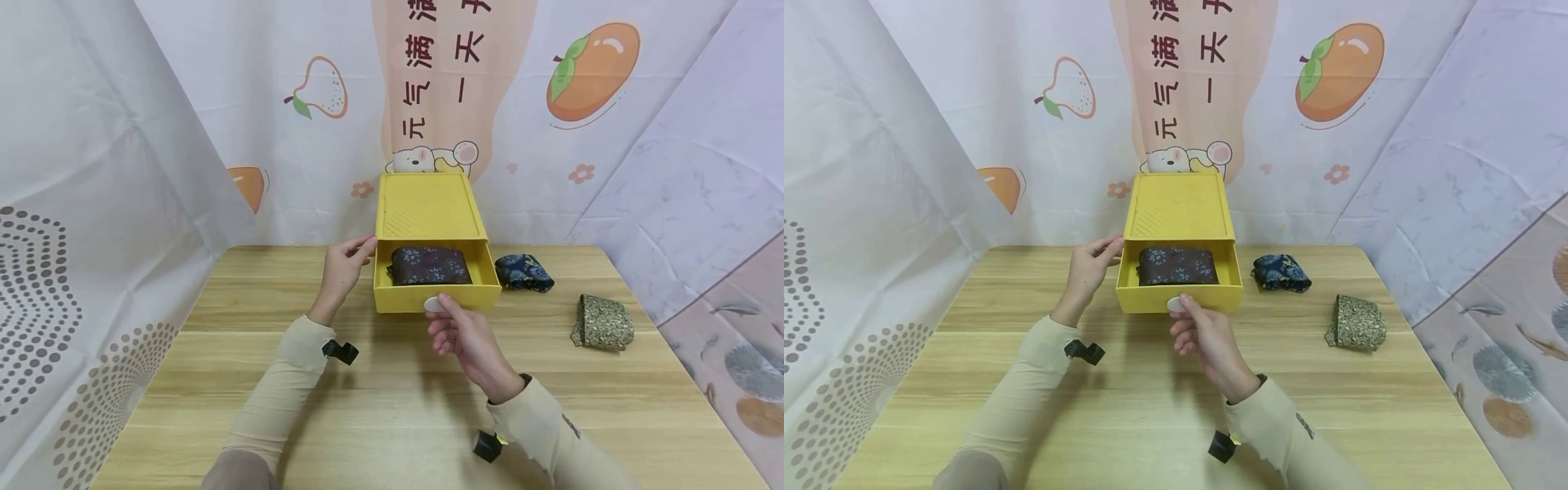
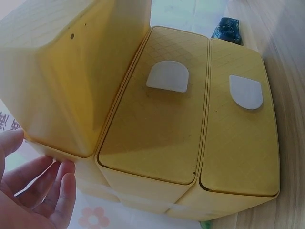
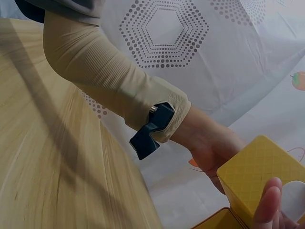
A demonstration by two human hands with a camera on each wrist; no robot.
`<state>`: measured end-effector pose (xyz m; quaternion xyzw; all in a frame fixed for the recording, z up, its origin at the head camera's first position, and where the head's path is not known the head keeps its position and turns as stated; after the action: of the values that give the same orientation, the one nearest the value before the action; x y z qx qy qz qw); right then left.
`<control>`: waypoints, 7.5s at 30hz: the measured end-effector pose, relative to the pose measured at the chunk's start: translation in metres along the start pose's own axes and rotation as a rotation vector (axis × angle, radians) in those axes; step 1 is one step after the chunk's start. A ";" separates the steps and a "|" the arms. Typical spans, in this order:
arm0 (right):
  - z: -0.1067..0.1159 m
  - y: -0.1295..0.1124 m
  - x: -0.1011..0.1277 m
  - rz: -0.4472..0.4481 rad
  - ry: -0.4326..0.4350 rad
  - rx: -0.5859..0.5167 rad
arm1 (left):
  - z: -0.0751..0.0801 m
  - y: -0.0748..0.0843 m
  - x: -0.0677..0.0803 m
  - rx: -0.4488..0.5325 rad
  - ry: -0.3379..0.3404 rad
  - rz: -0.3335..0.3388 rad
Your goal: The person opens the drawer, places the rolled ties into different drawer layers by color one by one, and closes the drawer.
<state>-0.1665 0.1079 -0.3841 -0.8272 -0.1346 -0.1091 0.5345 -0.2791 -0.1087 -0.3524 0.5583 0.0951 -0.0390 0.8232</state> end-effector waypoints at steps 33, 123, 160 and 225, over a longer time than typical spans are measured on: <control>-0.006 -0.016 -0.036 0.008 -0.035 0.006 | 0.001 0.000 -0.001 0.024 -0.005 0.036; 0.001 -0.032 -0.078 0.049 -0.045 0.129 | 0.001 -0.004 0.002 0.043 -0.012 0.019; 0.029 0.006 -0.080 -0.074 0.055 0.182 | 0.000 -0.004 0.003 0.042 0.001 -0.013; 0.018 0.032 -0.076 -0.060 0.058 0.128 | -0.001 -0.005 0.002 0.057 0.008 0.028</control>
<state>-0.2266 0.1040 -0.4432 -0.7834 -0.1507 -0.1402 0.5864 -0.2779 -0.1099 -0.3575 0.5831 0.0894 -0.0277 0.8070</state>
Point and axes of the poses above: each hand's wrist, its own x-axis away from the middle knuckle, its own z-axis out of the back of the hand, y = z × x, the point moved 5 cm from there along -x, towards the middle knuckle, and after that the axes turned 9 degrees about -x, right-handed, at the moved point
